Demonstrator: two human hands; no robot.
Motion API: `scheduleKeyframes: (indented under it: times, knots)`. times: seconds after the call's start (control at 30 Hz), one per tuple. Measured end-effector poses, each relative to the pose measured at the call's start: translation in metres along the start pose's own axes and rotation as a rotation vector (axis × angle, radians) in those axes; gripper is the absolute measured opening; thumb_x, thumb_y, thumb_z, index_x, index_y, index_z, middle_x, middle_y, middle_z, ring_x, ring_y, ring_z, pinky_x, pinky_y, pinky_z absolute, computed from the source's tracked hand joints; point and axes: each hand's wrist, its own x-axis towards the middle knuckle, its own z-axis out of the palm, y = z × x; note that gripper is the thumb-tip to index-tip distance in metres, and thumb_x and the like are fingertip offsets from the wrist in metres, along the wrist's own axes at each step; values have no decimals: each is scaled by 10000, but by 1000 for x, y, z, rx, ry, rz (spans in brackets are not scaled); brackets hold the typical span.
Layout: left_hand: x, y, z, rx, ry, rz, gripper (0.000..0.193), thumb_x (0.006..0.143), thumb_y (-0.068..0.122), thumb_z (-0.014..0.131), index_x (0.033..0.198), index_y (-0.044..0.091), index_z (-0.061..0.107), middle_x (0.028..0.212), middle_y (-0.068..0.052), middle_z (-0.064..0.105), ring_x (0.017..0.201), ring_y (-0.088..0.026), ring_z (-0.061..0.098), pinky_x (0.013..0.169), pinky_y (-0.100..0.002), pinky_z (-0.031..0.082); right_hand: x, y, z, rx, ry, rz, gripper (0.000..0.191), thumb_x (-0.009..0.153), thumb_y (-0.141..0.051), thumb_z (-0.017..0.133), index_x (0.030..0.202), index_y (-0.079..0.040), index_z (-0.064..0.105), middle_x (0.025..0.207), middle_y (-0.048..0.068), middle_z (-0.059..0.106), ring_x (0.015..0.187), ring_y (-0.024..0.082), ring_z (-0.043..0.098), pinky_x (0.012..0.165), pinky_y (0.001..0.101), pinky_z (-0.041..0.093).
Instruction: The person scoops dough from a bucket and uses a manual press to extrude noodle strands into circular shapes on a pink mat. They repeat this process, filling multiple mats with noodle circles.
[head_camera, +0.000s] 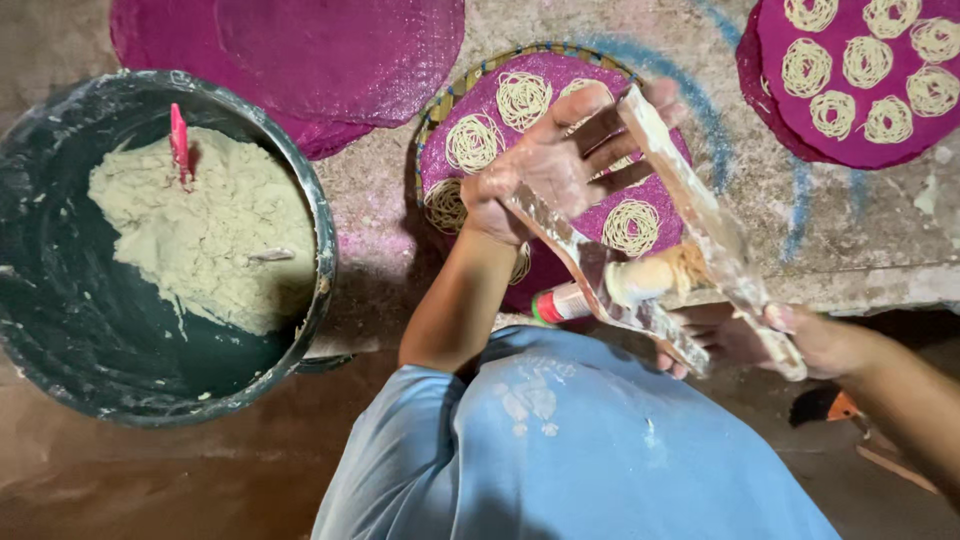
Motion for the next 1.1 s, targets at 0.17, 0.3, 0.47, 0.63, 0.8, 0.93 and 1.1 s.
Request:
scheduleKeyframes:
  times: [0.17,0.3,0.47,0.63,0.8,0.93,1.1]
  knots:
    - [4,-12,-3,34,174,40,743,803,357,743,1480,165,507,1299,-85,555,1374,-277,441,1244,-434,276,-31,51,-115,-216,18,257,966,851,-822,465,1300,30,531,1047,209,649,886,291,665,722,415,583]
    - [6,-20,-20,-77,221,110,499,818,220,647,1289,84,556,1269,-109,591,1278,-274,534,1148,-448,363,-29,29,-133,-237,189,309,1011,716,-776,469,1389,-23,479,1221,187,620,1107,260,657,951,407,550]
    - [5,-24,-39,-241,278,201,439,743,222,660,1156,134,542,1178,-37,609,1253,-255,575,1215,-532,378,-5,-37,-77,-369,183,251,1040,800,-823,347,1437,-6,439,1346,234,610,1207,310,633,1006,427,537]
    - [-15,-34,-57,-305,341,300,394,815,307,634,1162,139,556,1020,-34,593,1059,-223,593,1116,-433,411,12,-65,-22,-519,300,379,987,878,-792,267,1480,-44,496,1412,214,578,1272,311,623,1018,469,533]
    - [-17,-59,-67,-339,440,311,396,818,351,666,1126,132,547,1011,-24,566,1043,-220,580,1121,-431,411,2,-83,-11,-383,217,200,977,836,-758,292,1506,-67,459,1413,188,618,1291,311,591,1066,419,465]
    - [-3,-51,-80,-277,336,321,396,849,421,680,1095,140,548,1005,-27,562,1006,-205,588,1054,-408,443,8,-102,-7,-605,311,206,925,907,-769,282,1385,-24,549,1244,186,657,1134,308,649,973,409,558]
    - [-15,-32,-73,-237,318,319,430,881,498,672,1099,153,538,1001,-5,554,1024,-187,588,991,-357,459,19,-95,9,-597,225,154,898,908,-768,232,1247,-35,626,1028,176,714,877,266,681,719,402,582]
